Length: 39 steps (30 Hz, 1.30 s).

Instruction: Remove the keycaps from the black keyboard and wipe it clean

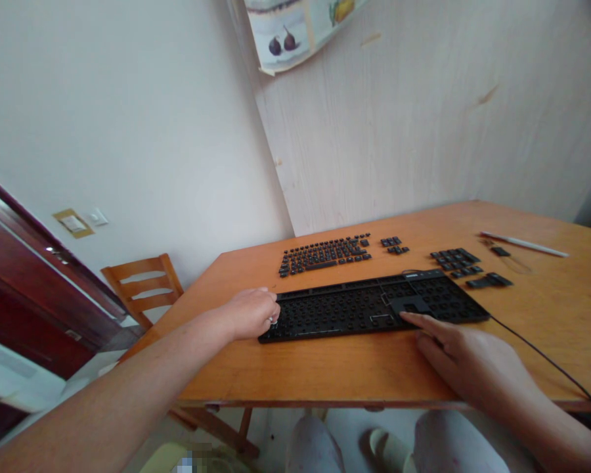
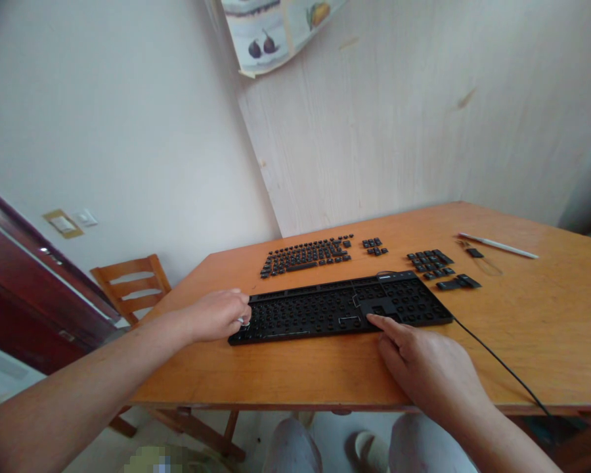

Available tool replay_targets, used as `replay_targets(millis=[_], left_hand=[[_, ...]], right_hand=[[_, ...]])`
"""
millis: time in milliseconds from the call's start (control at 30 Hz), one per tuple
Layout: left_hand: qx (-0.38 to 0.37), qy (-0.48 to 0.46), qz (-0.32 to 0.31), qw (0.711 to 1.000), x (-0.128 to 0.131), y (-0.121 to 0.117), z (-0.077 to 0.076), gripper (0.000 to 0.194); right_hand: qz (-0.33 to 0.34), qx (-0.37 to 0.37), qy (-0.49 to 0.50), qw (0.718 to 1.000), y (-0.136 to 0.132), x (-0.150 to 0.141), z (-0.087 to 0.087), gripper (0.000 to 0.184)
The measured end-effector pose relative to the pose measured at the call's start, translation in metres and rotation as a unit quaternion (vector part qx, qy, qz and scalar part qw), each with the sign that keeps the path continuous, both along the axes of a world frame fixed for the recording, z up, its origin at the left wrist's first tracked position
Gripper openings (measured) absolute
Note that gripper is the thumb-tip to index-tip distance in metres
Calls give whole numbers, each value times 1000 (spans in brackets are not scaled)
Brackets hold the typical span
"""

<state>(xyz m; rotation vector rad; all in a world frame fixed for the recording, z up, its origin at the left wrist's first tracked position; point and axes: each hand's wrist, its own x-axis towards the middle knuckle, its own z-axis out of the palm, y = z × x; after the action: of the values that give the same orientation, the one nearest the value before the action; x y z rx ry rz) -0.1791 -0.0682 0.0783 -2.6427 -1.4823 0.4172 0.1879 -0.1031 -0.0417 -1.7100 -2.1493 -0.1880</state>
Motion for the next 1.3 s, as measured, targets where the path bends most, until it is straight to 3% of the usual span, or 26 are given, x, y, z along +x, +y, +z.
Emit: replay_targets(millis=[167, 267, 300, 367, 400, 467, 567, 667, 800, 1000, 1133, 1300], left_hand=[[-14, -133, 58, 989, -5, 2, 4, 18], [-50, -233, 130, 962, -5, 1, 7, 22], [-79, -296, 170, 937, -3, 0, 9, 25], [-147, -440, 239, 853, 1, -3, 11, 28], [-175, -499, 257, 809, 3, -4, 11, 28], [-211, -570, 264, 749, 7, -6, 12, 29], [-235, -614, 272, 703, 12, -8, 13, 32], [-244, -626, 280, 686, 18, -8, 13, 34], [-240, -595, 278, 715, 35, -8, 10, 34], [-178, -464, 224, 838, 72, -1, -3, 28], [-156, -404, 151, 888, 99, 10, -14, 25], [-53, -323, -15, 945, 122, 23, -28, 15]], right_hand=[[2, 4, 6, 1000, 0, -1, 0, 39], [3, 9, 9, 1000, 0, -1, 0, 39], [3, 11, 9, 1000, 0, -2, -1, 39], [2, 13, 10, 1000, -1, -2, -1, 39], [3, 14, 11, 1000, -1, -2, -1, 39], [4, 16, 13, 1000, -1, -3, 0, 39], [7, 14, 16, 1000, -2, -4, 2, 39], [8, 11, 22, 1000, -3, -5, 5, 39], [3, 2, 24, 1000, -4, -7, 9, 39], [10, -19, 35, 999, -4, -8, 11, 41], [13, -20, 42, 999, -3, -8, 11, 41], [16, -29, 65, 997, -4, -11, 14, 41]])
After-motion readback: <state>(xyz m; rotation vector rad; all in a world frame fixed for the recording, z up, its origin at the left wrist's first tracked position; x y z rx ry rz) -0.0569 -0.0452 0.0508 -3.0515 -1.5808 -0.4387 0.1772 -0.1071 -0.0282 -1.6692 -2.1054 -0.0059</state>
